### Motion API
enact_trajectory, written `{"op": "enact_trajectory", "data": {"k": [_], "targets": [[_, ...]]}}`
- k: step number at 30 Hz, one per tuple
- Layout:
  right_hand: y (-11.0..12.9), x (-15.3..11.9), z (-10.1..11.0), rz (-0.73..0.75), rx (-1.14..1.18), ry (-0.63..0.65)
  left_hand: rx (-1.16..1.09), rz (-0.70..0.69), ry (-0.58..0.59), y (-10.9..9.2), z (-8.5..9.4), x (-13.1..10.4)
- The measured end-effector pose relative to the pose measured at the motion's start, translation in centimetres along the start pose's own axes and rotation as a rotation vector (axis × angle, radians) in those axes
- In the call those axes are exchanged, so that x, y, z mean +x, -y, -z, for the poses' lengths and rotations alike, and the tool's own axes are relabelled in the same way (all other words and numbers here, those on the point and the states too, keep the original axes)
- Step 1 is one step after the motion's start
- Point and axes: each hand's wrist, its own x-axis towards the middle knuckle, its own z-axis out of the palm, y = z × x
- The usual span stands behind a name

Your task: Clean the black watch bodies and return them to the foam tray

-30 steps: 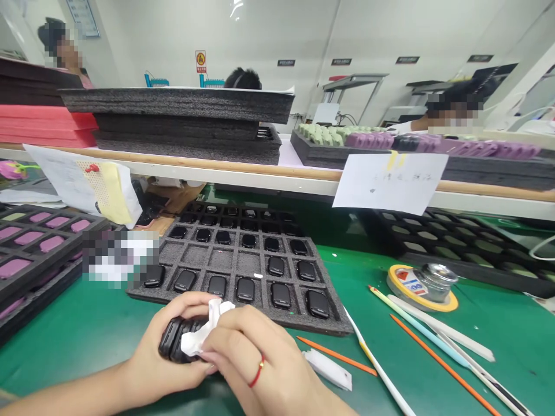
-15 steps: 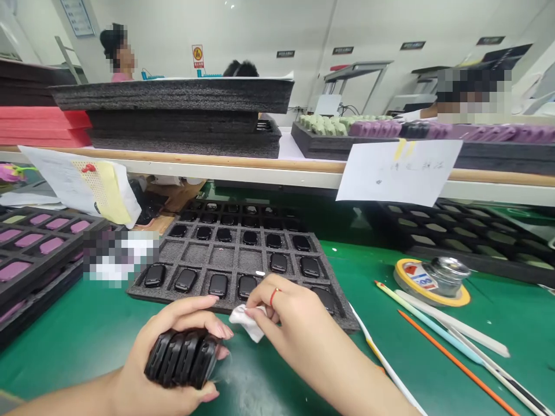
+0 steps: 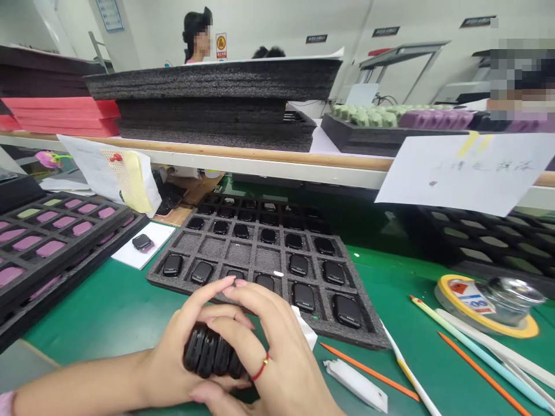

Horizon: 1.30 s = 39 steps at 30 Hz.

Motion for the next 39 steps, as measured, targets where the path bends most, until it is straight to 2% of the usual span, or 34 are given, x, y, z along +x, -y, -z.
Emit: {"op": "enact_trajectory", "data": {"k": [4, 7, 12, 15, 17, 20, 24, 28, 31, 33, 35, 37, 39], "targets": [[0.3, -0.4, -1.6, -0.022, 0.011, -0.067, 0.074, -0.084, -0.002, 0.3, 0.0, 0.1], [0.6, -0.4, -1.7, -0.054, 0.068, -0.107, 0.094, -0.116, 0.016, 0.6, 0.1, -0.1], [0.6, 0.4, -0.6, -0.073, 0.174, -0.043, 0.092, -0.017, 0.059, 0.9, 0.3, -0.4], [0.3, 0.6, -0.5, -0.063, 0.189, -0.015, 0.094, 0.053, 0.026, 0.7, 0.2, -0.2], [0.2, 0.4, -0.8, -0.120, 0.214, -0.004, 0.109, 0.080, 0.007, 0.6, 0.2, 0.0], [0.3, 0.0, -1.4, -0.213, 0.286, -0.024, 0.128, 0.099, 0.023, 0.5, 0.2, 0.2], [0.6, 0.0, -1.8, -0.194, 0.358, -0.113, 0.130, 0.089, 0.036, 0.6, 0.3, 0.2], [0.4, 0.6, -0.8, -0.226, 0.373, -0.179, 0.153, 0.082, 0.010, 0.6, 0.1, 0.0], [-0.6, 0.9, 1.5, -0.253, 0.368, -0.226, 0.115, 0.126, -0.001, 0.4, 0.0, 0.1], [-1.6, 1.0, 3.3, -0.292, 0.338, -0.190, 0.106, 0.123, -0.034, 0.1, 0.0, 0.3], [-2.4, 1.1, 4.6, -0.314, 0.292, -0.077, 0.136, 0.093, -0.085, 0.0, 0.2, 0.6], [-2.7, 1.1, 4.9, -0.317, 0.282, 0.053, 0.159, 0.064, -0.122, -0.1, 0.4, 0.9], [-2.6, 1.1, 4.3, -0.312, 0.313, 0.126, 0.136, 0.046, -0.121, -0.1, 0.5, 1.0]]}}
